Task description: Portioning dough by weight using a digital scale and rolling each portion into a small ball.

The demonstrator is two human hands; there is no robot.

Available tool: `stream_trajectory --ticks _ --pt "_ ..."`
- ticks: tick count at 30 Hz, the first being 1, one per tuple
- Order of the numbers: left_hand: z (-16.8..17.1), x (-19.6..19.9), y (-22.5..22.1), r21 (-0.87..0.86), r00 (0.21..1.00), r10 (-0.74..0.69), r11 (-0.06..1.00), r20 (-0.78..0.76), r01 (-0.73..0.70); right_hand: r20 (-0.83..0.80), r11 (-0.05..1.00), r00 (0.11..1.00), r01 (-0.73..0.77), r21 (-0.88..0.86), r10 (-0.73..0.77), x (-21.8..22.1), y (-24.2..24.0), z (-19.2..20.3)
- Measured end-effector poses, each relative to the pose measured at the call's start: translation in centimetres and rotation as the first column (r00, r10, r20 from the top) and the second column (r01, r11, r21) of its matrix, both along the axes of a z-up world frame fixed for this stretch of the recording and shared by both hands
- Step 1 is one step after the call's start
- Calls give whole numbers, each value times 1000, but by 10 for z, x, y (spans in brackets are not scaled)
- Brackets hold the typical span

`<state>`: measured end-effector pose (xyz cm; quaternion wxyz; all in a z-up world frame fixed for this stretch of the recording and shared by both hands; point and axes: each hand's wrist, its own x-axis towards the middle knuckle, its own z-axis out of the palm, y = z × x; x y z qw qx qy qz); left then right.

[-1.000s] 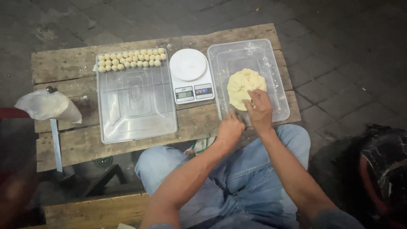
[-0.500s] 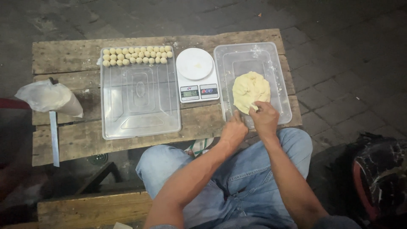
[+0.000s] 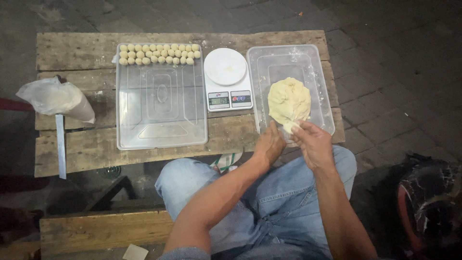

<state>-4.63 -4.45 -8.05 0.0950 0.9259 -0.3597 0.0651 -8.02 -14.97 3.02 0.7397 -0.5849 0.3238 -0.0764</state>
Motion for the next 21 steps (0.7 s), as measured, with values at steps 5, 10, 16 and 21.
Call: stream_trajectory --ticks 5,10,16,21 --pt "53 -11 11 57 985 -61 996 -163 71 33 979 985 -162 -120 167 42 26 31" --pt "15 -29 19 -164 980 -201 966 7 200 77 729 897 -302 -614 436 125 37 8" --pt "-38 -25 -11 131 877 -131 968 -463 214 286 682 808 -184 -708 515 215 94 -9" --pt "-19 -30 2 121 870 -82 980 -485 160 95 291 703 -164 -942 704 240 100 -61"
